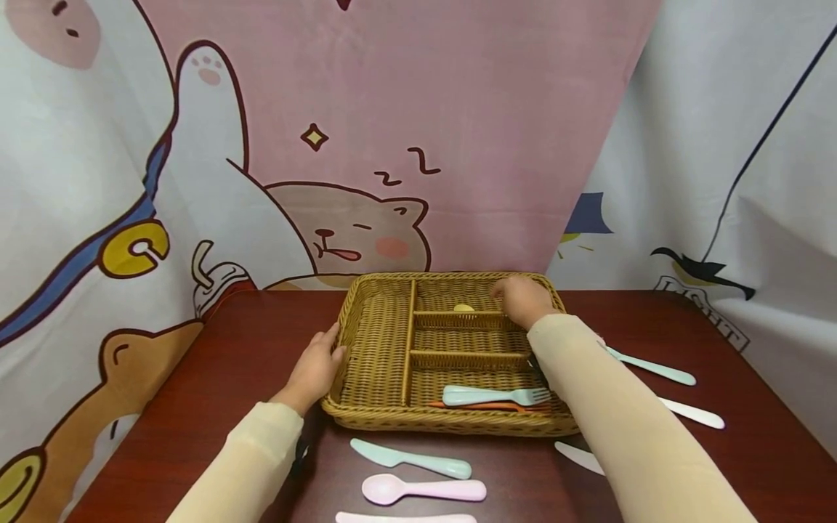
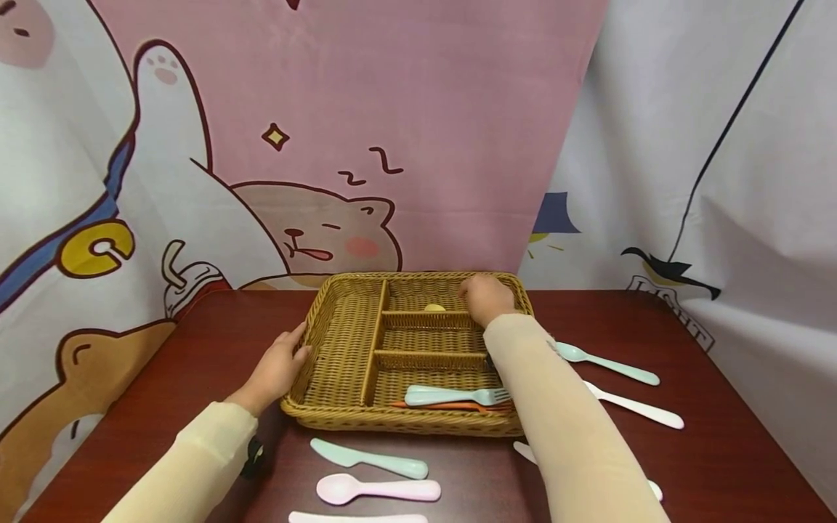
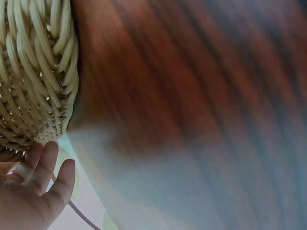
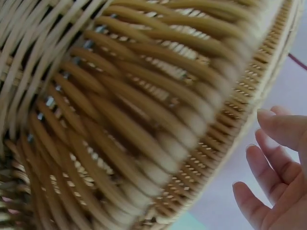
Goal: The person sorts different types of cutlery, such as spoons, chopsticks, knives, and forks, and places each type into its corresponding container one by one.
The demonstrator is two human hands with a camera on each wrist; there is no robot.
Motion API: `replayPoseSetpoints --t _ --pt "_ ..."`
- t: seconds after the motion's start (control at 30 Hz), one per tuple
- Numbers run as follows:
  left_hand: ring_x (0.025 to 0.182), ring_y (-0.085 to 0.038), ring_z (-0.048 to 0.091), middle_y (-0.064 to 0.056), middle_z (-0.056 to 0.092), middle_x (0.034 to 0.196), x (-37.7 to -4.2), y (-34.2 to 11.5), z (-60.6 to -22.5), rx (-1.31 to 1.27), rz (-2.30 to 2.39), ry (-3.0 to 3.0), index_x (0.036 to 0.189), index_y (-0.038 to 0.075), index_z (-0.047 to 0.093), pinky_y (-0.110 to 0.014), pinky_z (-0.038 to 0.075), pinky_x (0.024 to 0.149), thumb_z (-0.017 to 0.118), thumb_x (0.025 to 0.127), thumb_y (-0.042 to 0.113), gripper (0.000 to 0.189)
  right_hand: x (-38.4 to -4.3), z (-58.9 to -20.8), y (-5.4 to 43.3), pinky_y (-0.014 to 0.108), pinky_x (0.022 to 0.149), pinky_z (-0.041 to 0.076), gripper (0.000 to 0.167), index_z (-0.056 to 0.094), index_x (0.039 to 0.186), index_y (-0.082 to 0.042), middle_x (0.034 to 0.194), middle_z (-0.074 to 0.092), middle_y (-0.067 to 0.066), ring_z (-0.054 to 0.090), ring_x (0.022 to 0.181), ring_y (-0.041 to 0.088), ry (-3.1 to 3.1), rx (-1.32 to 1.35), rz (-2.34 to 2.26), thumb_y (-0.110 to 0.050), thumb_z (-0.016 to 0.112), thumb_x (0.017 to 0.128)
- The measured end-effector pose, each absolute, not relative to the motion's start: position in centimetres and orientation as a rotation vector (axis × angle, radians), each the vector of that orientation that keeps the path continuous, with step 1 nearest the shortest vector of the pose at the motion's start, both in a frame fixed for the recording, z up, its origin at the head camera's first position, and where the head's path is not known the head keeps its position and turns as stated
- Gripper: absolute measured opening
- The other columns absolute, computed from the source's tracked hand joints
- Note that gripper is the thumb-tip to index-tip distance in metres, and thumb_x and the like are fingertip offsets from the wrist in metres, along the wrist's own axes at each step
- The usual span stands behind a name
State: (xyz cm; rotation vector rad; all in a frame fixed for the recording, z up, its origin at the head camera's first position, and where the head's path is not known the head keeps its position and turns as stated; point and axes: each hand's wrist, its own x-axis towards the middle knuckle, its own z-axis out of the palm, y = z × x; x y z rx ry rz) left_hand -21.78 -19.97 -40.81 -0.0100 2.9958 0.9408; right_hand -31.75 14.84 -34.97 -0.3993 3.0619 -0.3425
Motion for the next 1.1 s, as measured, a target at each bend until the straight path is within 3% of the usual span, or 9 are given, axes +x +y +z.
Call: replayPoseSetpoints --t 0.17,0.4,0.57,0.83,1.1 --pt "0.121 -0.036 0.050 -0.023 0.045 0.135 -21.9 -20.0 -40.8 -0.020 0.947 2.990 0.153 0.000 0.023 -0.051 0.041 0.100 0.045 0.104 0.019 0.057 -31.1 -34.0 14.6 0.045 0.075 0.053 0.028 0.069 0.121 -0.009 0.121 0.062 0.017 0.062 0.104 0.033 3.079 -0.509 -0.420 -0.006 0.061 0.094" --pt "0.119 -0.035 0.052 -0.023 0.044 0.135 -21.9 -19.8 -40.9 -0.029 0.950 2.980 0.153 0.001 0.022 -0.050 0.042 0.098 0.045 0.104 0.020 0.058 -29.5 -32.2 14.1 0.048 0.083 0.051 0.030 0.066 0.123 -0.008 0.119 0.061 0.016 0.060 0.107 0.033 3.060 -0.566 -0.663 -0.010 0.063 0.094" --pt "0.127 -0.038 0.046 -0.025 0.038 0.143 -21.8 -19.9 -40.8 -0.042 0.963 2.968 0.153 0.001 0.022 -0.052 0.039 0.103 0.044 0.104 0.021 0.057 -28.0 -31.1 13.6 0.049 0.088 0.049 0.034 0.063 0.128 -0.009 0.123 0.058 0.014 0.057 0.112 0.033 3.026 -0.596 -0.813 -0.014 0.064 0.094" --pt "0.124 -0.036 0.049 -0.024 0.041 0.139 -21.9 -19.9 -40.8 -0.052 0.970 2.968 0.153 0.001 0.022 -0.051 0.040 0.102 0.045 0.104 0.020 0.057 -24.9 -30.6 12.6 0.049 0.089 0.048 0.036 0.063 0.128 -0.010 0.124 0.060 0.012 0.057 0.111 0.031 2.998 -0.639 -0.987 -0.015 0.067 0.093" --pt "0.123 -0.035 0.049 -0.023 0.042 0.139 -21.9 -19.9 -40.9 -0.046 0.980 2.970 0.153 0.002 0.022 -0.050 0.040 0.101 0.045 0.104 0.020 0.058 -21.5 -31.6 11.7 0.044 0.082 0.052 0.033 0.069 0.120 -0.009 0.113 0.065 0.007 0.062 0.100 0.025 2.987 -0.810 -1.145 -0.011 0.072 0.087"
